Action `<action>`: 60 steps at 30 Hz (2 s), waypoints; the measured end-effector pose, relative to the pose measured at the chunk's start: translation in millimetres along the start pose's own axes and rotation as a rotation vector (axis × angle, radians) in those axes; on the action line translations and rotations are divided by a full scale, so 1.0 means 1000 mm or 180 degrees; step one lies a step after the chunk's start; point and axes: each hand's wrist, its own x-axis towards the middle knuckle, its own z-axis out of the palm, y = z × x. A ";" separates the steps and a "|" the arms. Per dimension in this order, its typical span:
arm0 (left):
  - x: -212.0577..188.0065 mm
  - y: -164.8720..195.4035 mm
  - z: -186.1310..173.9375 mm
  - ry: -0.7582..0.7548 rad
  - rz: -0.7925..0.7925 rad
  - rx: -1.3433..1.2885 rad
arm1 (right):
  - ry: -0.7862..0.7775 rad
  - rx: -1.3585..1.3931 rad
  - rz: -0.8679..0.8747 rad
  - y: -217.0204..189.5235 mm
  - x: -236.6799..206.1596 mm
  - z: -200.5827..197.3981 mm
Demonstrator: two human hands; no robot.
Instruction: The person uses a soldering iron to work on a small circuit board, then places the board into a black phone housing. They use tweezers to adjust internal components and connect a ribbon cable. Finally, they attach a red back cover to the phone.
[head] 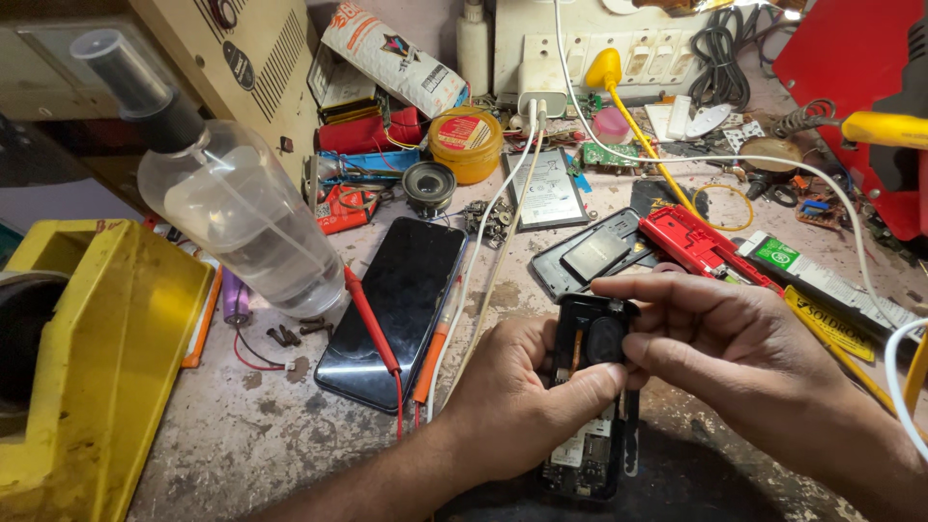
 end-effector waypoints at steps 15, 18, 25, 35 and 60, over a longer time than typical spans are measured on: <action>0.003 -0.006 -0.005 -0.0070 -0.0063 -0.0196 | -0.0316 0.0237 -0.0513 -0.011 0.004 0.004; 0.003 -0.006 -0.004 -0.0013 -0.0149 -0.0204 | -0.0258 0.0118 -0.0472 -0.012 0.002 0.003; 0.004 -0.007 -0.003 -0.0031 -0.0085 -0.0358 | -0.0220 0.0096 -0.0407 -0.005 0.001 0.000; 0.004 -0.008 -0.003 0.0007 -0.0169 -0.0439 | -0.0316 0.0174 -0.0438 -0.009 0.001 0.003; 0.002 -0.008 0.001 0.0088 -0.0085 -0.0328 | -0.0426 0.0468 -0.0328 -0.012 0.004 0.006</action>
